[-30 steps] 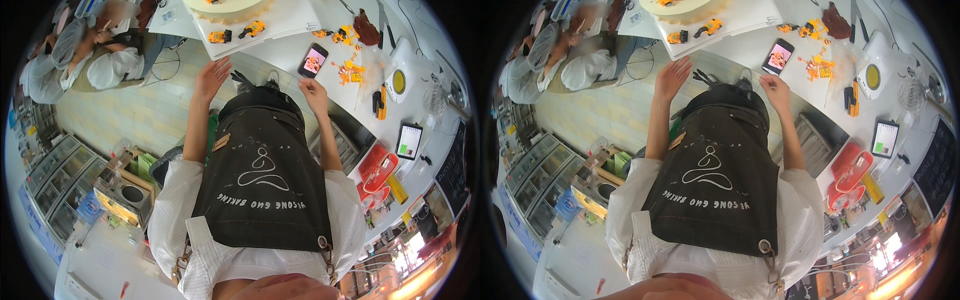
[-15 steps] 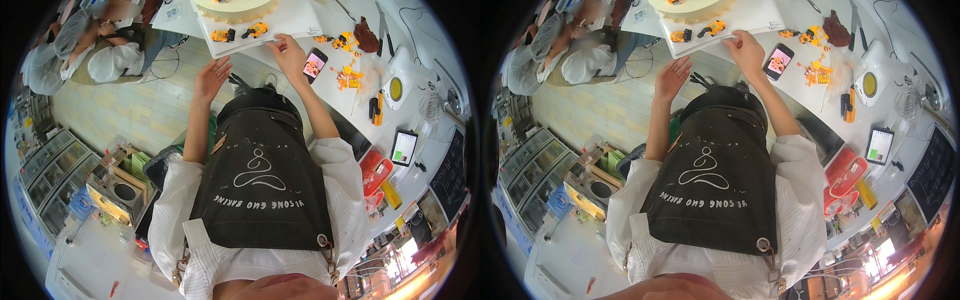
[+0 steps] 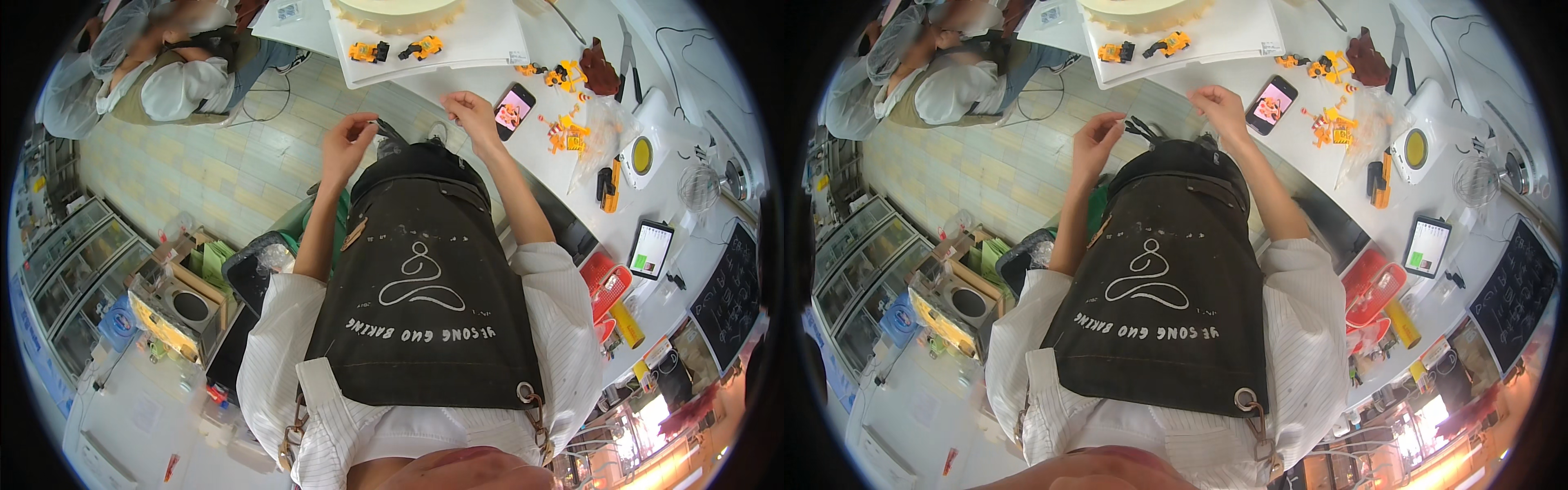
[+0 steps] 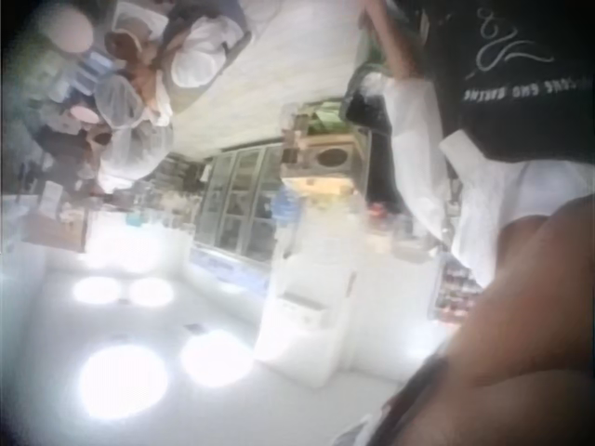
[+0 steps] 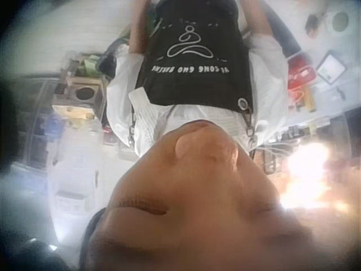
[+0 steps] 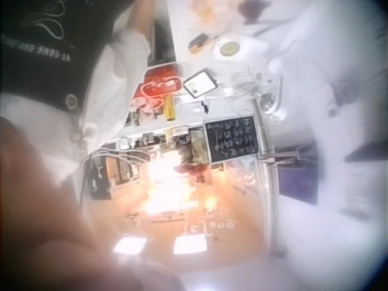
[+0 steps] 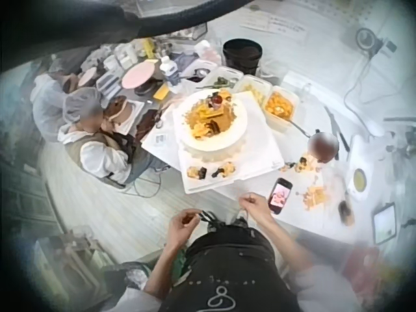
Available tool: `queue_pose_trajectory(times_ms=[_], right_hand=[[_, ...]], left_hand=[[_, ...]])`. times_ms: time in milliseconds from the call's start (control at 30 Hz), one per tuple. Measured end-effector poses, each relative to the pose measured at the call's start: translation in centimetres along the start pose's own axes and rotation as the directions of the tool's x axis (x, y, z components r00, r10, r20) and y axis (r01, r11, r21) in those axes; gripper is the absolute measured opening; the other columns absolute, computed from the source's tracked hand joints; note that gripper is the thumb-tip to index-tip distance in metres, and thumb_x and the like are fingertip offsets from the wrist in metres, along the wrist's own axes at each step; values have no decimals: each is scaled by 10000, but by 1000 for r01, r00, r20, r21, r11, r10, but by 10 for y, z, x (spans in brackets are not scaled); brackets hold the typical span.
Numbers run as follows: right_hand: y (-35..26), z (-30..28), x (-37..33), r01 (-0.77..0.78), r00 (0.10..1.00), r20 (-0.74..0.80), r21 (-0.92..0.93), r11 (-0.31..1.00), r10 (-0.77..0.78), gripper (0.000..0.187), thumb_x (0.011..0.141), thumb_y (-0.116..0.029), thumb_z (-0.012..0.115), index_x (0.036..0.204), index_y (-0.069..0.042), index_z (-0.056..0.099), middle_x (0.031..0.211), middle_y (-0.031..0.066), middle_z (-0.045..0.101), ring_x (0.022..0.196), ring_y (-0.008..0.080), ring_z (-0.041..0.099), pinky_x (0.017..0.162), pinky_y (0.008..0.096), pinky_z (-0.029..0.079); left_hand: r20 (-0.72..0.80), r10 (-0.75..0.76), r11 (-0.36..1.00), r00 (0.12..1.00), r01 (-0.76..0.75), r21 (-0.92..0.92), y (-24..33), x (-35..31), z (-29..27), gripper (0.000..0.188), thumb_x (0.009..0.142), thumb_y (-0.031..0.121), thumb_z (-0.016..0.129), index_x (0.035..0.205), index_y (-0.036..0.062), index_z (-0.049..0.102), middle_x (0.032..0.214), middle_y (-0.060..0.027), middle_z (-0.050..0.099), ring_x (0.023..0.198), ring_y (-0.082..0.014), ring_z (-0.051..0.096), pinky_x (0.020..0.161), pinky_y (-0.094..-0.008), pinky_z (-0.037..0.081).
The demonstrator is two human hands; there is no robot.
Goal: The person assembles small yellow and black construction vehicle toys using a hot glue gun. They pick up parts, apply glue, attach components, and place the assembled toys on a white board. The person also handles a larger excavator toy and positions it on the board.
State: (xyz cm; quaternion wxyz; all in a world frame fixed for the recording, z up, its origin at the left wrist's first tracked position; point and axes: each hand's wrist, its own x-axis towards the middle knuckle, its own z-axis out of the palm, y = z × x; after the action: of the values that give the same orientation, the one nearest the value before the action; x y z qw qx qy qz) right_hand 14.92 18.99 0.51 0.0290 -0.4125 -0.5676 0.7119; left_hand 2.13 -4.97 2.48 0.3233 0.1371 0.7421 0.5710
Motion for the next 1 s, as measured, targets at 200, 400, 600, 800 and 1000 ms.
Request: queue_pose_trajectory(times_ms=[200,400,600,800,1000], right_hand=[[0,13,-18,-104,985,156,169,980,78,181,937,-159,666,1085,-57,690,920,-10,679,791,58,582,674,225,428],[31,18,-20,234,922,228,314,920,-312,179,948,-117,591,1088,-39,672,962,22,691,874,85,619,780,244,483],[46,14,-12,397,811,376,211,893,-449,191,954,-92,566,1101,-23,666,980,46,695,892,94,631,801,248,506],[11,16,-37,259,909,289,173,950,-301,188,965,-95,592,1108,-8,677,954,54,705,841,90,634,763,243,518],[11,-17,-18,258,965,23,-224,940,-260,176,929,-173,708,1043,-41,735,857,40,723,787,99,655,717,262,522]], left_hand=[[267,542,740,797,-603,298,75,-4,55,329,765,154,821,1086,137,750,964,-44,688,960,-262,655,878,-401,513],[556,703,408,444,-891,196,104,-4,102,456,678,261,856,1115,190,750,1180,-11,654,1173,-267,572,1019,-460,407],[581,742,384,335,-922,40,71,-2,117,284,705,178,813,986,177,770,1044,23,691,1098,-226,609,967,-426,442],[417,757,540,504,-841,37,62,-5,93,192,693,103,840,864,139,760,958,6,713,940,-244,661,820,-375,524],[205,496,838,844,-527,144,41,-9,35,113,775,100,841,850,76,760,866,-59,722,864,-254,694,759,-340,545]])
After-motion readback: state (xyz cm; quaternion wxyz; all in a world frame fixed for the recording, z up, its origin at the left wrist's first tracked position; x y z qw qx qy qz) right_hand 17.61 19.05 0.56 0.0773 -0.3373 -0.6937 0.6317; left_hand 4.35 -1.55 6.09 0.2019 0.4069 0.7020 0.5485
